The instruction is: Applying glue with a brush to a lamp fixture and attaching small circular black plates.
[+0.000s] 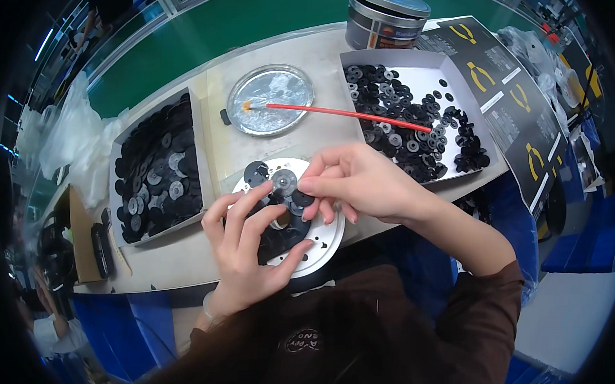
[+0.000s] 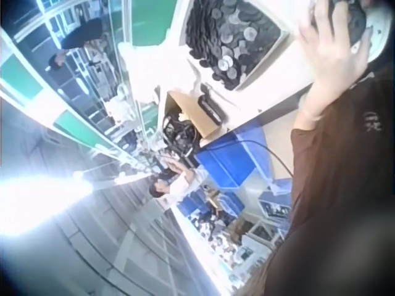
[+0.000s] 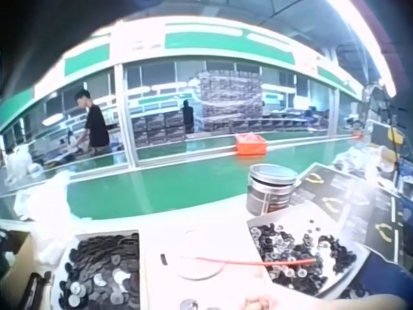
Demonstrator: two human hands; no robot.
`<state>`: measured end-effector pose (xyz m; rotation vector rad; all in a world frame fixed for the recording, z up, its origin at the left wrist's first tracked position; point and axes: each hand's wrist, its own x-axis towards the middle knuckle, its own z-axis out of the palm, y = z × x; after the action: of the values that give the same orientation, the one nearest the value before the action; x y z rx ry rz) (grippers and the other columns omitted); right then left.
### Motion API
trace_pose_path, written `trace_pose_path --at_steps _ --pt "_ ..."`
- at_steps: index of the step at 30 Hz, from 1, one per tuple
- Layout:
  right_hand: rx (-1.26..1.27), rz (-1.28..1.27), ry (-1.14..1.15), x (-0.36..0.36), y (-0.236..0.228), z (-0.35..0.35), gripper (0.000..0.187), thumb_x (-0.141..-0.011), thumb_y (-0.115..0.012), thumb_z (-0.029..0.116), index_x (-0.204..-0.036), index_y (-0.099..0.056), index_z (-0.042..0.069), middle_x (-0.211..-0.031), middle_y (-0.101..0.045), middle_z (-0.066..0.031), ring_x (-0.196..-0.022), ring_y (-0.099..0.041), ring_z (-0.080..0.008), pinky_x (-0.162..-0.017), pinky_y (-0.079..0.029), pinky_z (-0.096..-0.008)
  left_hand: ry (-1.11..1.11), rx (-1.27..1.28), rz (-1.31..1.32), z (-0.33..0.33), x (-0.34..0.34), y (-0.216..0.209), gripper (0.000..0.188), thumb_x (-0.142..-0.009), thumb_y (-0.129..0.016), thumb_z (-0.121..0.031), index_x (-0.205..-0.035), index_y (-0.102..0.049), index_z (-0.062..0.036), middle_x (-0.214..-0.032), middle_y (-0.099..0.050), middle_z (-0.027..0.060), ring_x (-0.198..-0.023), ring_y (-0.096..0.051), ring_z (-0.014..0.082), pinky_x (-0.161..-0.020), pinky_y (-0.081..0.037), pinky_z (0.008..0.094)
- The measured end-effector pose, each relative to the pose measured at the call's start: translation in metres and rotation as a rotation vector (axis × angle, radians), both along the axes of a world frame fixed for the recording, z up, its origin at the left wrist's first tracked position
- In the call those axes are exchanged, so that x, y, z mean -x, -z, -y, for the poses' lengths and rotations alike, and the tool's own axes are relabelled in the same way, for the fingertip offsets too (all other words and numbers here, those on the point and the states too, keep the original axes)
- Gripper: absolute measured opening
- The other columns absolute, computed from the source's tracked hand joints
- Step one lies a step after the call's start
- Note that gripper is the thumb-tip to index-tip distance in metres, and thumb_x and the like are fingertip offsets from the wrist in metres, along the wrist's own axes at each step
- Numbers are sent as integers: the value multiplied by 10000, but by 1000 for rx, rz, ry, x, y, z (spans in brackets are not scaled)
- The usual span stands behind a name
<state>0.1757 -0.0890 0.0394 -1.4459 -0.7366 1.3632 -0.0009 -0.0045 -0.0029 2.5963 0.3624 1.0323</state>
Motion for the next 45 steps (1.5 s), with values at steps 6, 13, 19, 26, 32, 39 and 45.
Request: trace_pose_path --at_steps 6,13,19,26,32,39,45 --pt "52 -46 -31 -1 2 -10 123 -869 -531 92 -836 -536 -27 -644 -619 -108 -438 -540 -65 -329 -332 -145 28 16 -26 0 2 -2 455 -574 -782 -215 -946 -571 -61 -1130 -538 91 -1013 -408 291 -848 -356 364" --pt "-34 206 -120 4 -1 -7 104 -842 -570 95 -825 -538 -2 -603 -590 -53 -414 -491 -50 -355 -322 -152 35 22 -28 0 1 -2 479 -572 -784 -210 -964 -559 -50 -1125 -543 92 -1015 -406 298 -848 -355 366" --pt "-15 189 -129 -2 -8 -9 124 -839 -575 102 -780 -530 3 -560 -565 -31 -404 -479 -37 -350 -315 -146 37 28 -35 -1 1 -2 481 -573 -785 -201 -966 -556 -44 -1124 -543 99 -1022 -406 300 -846 -361 362" --pt "138 57 -122 -7 -6 -11 164 -868 -539 140 -772 -533 7 -542 -567 -38 -374 -465 -38 -326 -302 -145 46 25 -29 -1 1 -2 464 -575 -778 -195 -956 -560 -44 -1124 -543 103 -1024 -412 302 -843 -369 364" --pt "170 -4 -168 -12 0 -12 169 -872 -534 152 -781 -545 11 -528 -557 -33 -369 -453 -36 -320 -280 -149 47 25 -27 -1 1 -1 457 -577 -776 -197 -950 -561 -44 -1126 -543 100 -1022 -414 304 -845 -368 363" --pt "178 87 -158 -9 -2 -11 172 -840 -588 157 -752 -538 18 -531 -552 -14 -392 -456 -26 -336 -283 -152 51 20 -24 -1 1 -2 463 -575 -777 -194 -953 -557 -42 -1128 -542 102 -1021 -416 303 -850 -366 363" --pt "26 544 -93 -6 -12 -4 196 -775 -670 140 -700 -516 45 -568 -530 21 -478 -470 -9 -416 -320 -146 51 50 -21 -1 1 -3 482 -576 -776 -180 -972 -543 -33 -1123 -543 109 -1020 -419 299 -858 -359 363"
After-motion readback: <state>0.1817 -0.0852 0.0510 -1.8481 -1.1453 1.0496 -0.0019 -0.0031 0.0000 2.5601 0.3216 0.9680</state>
